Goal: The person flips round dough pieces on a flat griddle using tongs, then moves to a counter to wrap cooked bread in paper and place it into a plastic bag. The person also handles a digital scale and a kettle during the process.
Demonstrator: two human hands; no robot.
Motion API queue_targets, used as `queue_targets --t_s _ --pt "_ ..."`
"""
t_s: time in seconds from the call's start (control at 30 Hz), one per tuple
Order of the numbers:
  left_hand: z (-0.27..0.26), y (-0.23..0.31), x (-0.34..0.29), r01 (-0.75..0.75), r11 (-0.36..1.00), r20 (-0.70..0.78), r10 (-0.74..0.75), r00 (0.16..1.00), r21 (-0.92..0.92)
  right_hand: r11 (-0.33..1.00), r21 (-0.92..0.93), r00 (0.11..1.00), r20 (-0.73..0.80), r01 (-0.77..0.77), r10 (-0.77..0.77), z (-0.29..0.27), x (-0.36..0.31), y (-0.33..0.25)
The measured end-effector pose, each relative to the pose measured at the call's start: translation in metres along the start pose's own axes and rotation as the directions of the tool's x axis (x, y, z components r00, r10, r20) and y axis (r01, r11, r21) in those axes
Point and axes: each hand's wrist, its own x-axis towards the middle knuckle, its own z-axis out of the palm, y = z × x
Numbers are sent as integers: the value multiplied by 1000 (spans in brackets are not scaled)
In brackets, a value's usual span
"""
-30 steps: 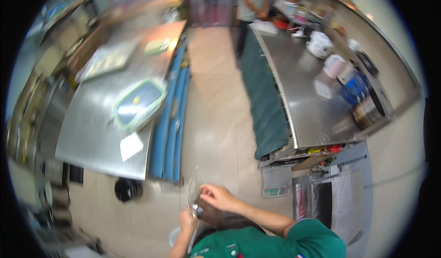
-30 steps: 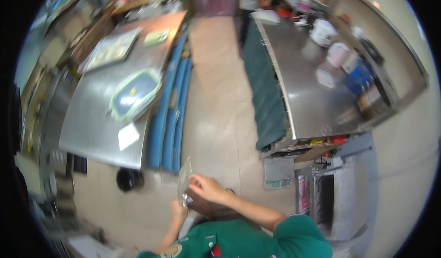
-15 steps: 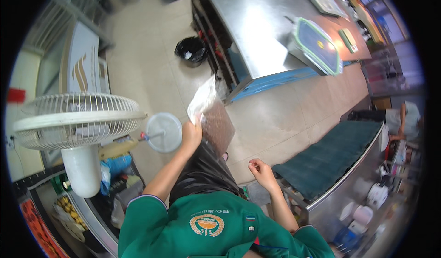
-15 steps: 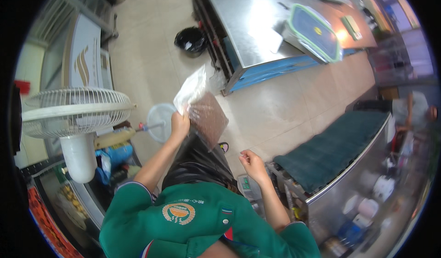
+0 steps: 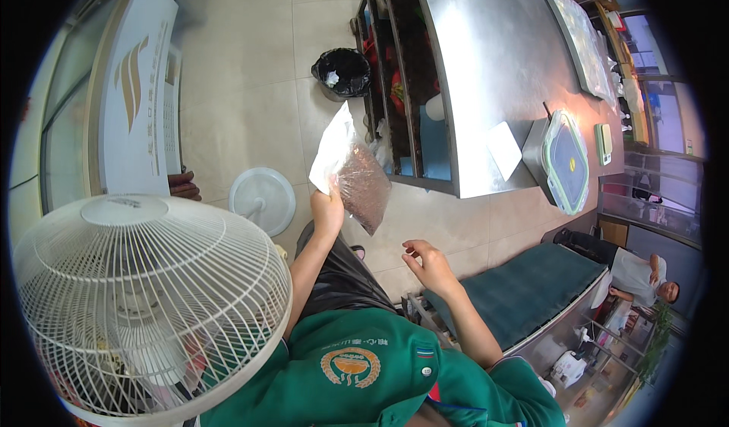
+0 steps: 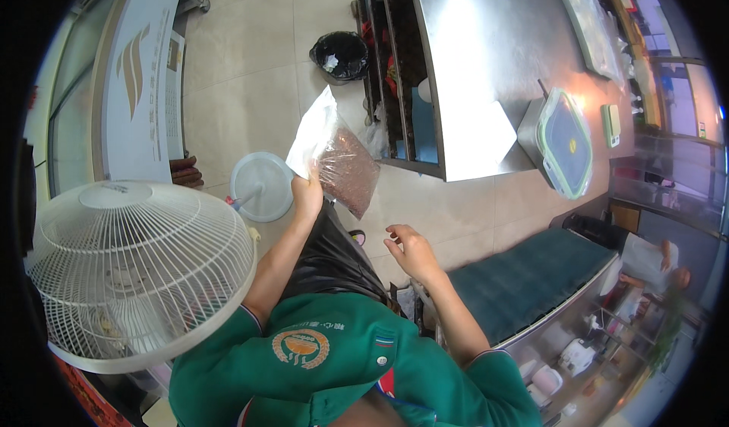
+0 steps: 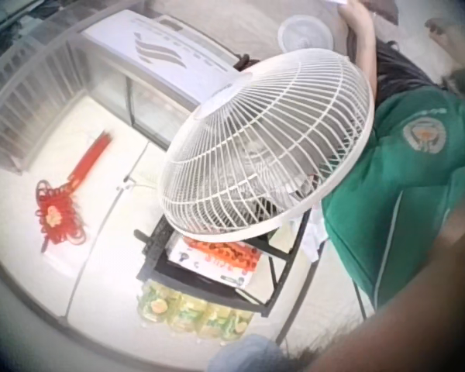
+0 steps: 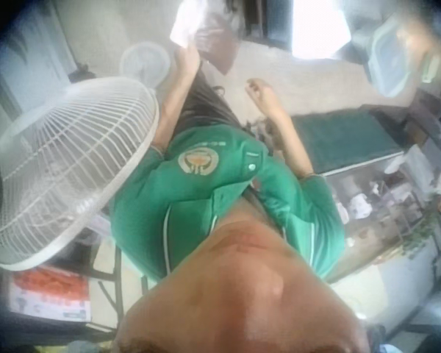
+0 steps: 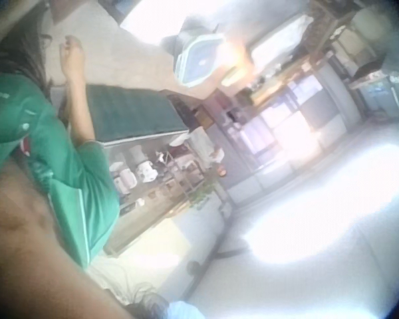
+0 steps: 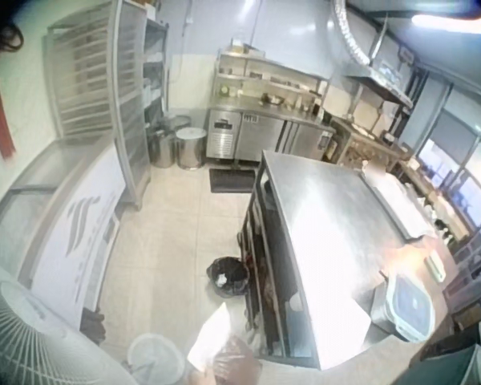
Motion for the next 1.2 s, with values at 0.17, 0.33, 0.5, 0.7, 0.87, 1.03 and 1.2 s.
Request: queue_targets --t_s 0.17,0.33,0.5,0.7,0.87,1.03,1.2 --pt "8 15 19 -30 999 -55 29 998 -19 998 2 998 20 -62 62 -20 5 7" --pt "21 23 19 -47 982 -88 31 996 -184 998 19 998 24 -52 51 -28 -9 25" --pt "37 16 16 130 910 -84 -177 981 -394 998 33 998 -12 -61 62 -36 -37 51" --pt "37 -4 10 358 932 -54 -361 931 -50 983 52 984 -19 -179 180 -37 -79 87" --pt "33 -6 12 268 954 -20 -273 962 -138 988 -4 986 -66 -152 152 -22 -97 108" --pt "38 -20 25 168 946 73 -154 985 -277 989 52 965 -219 -139 147 -13 -104 134" --pt "48 -31 30 191 964 66 -182 981 -186 983 55 960 -214 -175 183 -3 -117 154"
